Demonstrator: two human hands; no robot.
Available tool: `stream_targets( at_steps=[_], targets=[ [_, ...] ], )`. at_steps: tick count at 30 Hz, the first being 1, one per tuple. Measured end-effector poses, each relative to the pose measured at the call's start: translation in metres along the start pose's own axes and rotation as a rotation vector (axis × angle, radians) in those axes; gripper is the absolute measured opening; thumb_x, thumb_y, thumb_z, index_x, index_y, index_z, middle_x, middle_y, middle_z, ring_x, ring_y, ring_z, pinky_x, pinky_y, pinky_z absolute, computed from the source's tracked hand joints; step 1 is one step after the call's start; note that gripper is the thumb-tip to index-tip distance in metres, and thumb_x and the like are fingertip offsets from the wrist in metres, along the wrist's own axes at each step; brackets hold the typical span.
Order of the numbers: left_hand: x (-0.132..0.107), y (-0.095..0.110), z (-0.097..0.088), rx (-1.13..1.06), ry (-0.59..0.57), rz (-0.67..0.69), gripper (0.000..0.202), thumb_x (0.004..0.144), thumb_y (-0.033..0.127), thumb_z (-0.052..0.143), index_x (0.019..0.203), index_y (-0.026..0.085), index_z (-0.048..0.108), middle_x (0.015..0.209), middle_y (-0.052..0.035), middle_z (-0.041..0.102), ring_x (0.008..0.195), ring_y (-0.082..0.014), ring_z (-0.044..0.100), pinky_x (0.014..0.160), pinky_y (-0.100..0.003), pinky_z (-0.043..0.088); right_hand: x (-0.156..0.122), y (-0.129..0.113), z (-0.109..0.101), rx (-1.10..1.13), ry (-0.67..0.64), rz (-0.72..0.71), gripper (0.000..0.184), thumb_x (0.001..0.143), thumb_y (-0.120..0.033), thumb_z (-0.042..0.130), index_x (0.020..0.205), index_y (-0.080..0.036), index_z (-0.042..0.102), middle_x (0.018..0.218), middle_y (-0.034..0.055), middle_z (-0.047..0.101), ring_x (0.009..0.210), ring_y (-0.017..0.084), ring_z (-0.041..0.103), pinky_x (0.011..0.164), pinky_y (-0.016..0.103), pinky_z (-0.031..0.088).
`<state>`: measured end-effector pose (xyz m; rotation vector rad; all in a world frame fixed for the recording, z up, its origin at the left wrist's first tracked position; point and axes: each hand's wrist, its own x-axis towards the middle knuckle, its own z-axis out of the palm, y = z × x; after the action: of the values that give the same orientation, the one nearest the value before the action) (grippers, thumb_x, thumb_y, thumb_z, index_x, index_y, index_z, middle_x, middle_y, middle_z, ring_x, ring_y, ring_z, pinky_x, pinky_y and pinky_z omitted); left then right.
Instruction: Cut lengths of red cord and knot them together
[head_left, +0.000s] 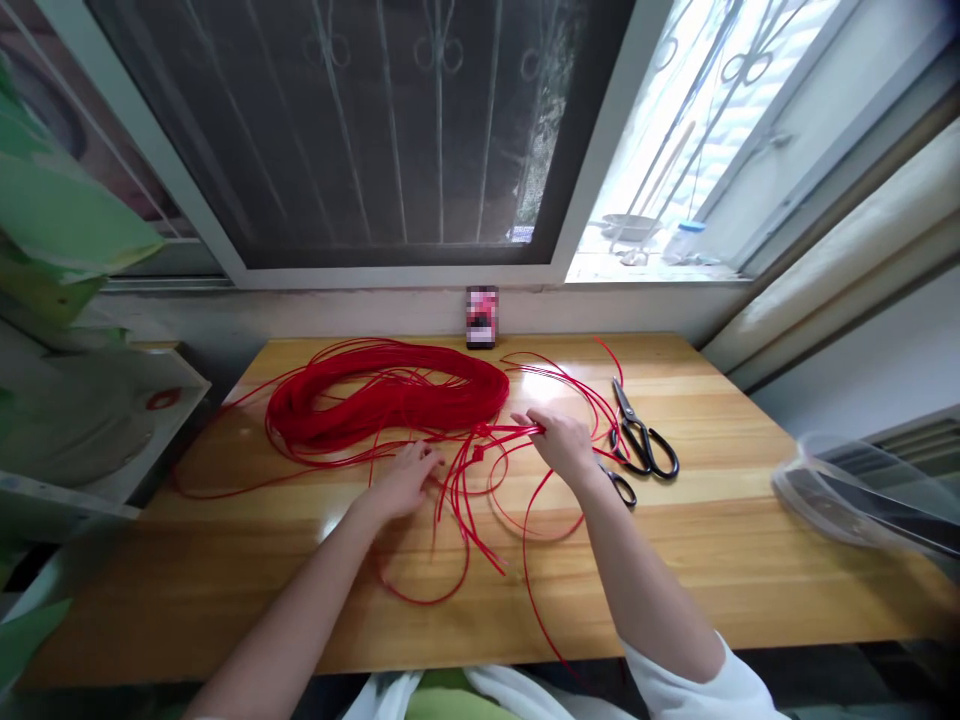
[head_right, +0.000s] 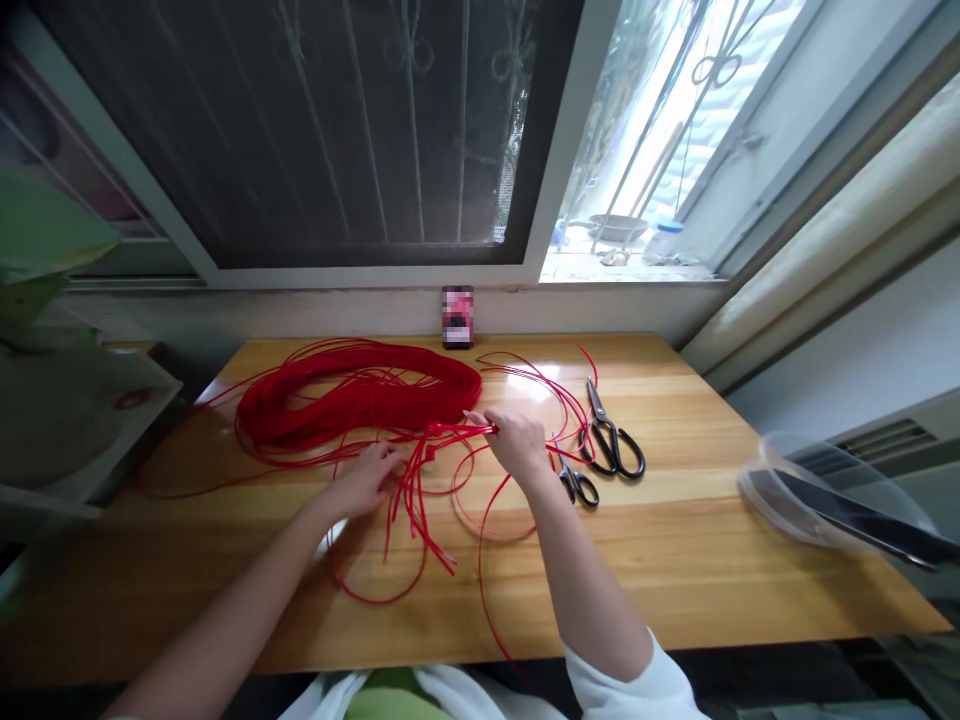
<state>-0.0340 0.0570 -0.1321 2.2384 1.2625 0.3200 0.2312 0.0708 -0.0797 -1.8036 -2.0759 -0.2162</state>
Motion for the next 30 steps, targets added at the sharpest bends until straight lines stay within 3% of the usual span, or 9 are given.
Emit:
stream_targets(
  at_steps=[5,10,14,19,23,26,30],
  targets=[
    [0.038,-0.007,0.013,0.094,0.090,-0.183,0.015,0.072,0.022,0.057,0.086,0.017,0.056,0.091,-0.0048,0.054,0.083,-0.0163,0.053,0.076,-0.028,0.041,-0.003,0.003,0.005,-0.004,-0.054,0.115,0.049,0.087,-0.052,0.031,0.066,-0.021,0.062,0.060,0.0041,0.063,0.051,0.013,0.048,0.048,0.025,0.016],
    [0.084,-0.034,0.000,0.153,0.242,-0.317,0.010,0.078,0.024,0.050,0.083,0.015,0.054,0.093,-0.0083,0.054,0.084,-0.0185,0.053,0.075,-0.030,0.039,-0.006,0.002,0.001,-0.010,-0.005,0.162,0.049,0.088,-0.052,0.030,0.065,-0.021,0.062,0.059,0.0047,0.062,0.049,0.013,0.047,0.048,0.026,0.016],
    [0.104,-0.056,-0.013,0.166,0.315,-0.377,0.011,0.078,0.026,0.051,0.082,0.016,0.053,0.094,-0.0089,0.055,0.087,-0.0197,0.054,0.076,-0.029,0.039,-0.008,0.002,0.002,-0.011,-0.005,0.150,0.046,0.088,-0.050,0.032,0.065,-0.021,0.060,0.061,0.0038,0.063,0.051,0.013,0.050,0.048,0.025,0.016],
    [0.117,-0.076,-0.025,0.163,0.395,-0.477,0.016,0.081,0.028,0.045,0.085,0.015,0.053,0.097,-0.0120,0.054,0.091,-0.0227,0.054,0.076,-0.032,0.039,-0.003,-0.001,0.002,0.040,-0.002,0.081,0.042,0.089,-0.046,0.035,0.065,-0.021,0.058,0.064,0.0023,0.065,0.056,0.012,0.054,0.049,0.024,0.019],
    [0.121,-0.079,-0.032,0.133,0.401,-0.506,0.019,0.080,0.028,0.045,0.088,0.014,0.054,0.101,-0.0142,0.054,0.094,-0.0245,0.053,0.077,-0.033,0.040,0.002,-0.007,0.005,0.050,0.004,0.034,0.041,0.088,-0.045,0.036,0.063,-0.021,0.058,0.064,0.0013,0.065,0.058,0.012,0.055,0.049,0.024,0.019],
    [0.118,-0.073,-0.037,0.084,0.358,-0.485,0.018,0.077,0.025,0.049,0.088,0.013,0.056,0.101,-0.0148,0.056,0.094,-0.0245,0.053,0.079,-0.034,0.040,0.003,-0.011,0.010,0.049,-0.003,0.013,0.041,0.089,-0.044,0.035,0.064,-0.021,0.058,0.066,0.0016,0.065,0.058,0.012,0.056,0.049,0.025,0.019],
    [0.102,-0.053,-0.043,-0.047,0.204,-0.387,0.015,0.073,0.024,0.053,0.082,0.014,0.061,0.087,-0.0101,0.063,0.084,-0.0207,0.057,0.078,-0.030,0.042,0.004,-0.018,0.017,0.036,-0.078,0.021,0.037,0.089,-0.041,0.036,0.067,-0.022,0.059,0.069,0.0022,0.067,0.060,0.013,0.058,0.048,0.025,0.019]
  ],
)
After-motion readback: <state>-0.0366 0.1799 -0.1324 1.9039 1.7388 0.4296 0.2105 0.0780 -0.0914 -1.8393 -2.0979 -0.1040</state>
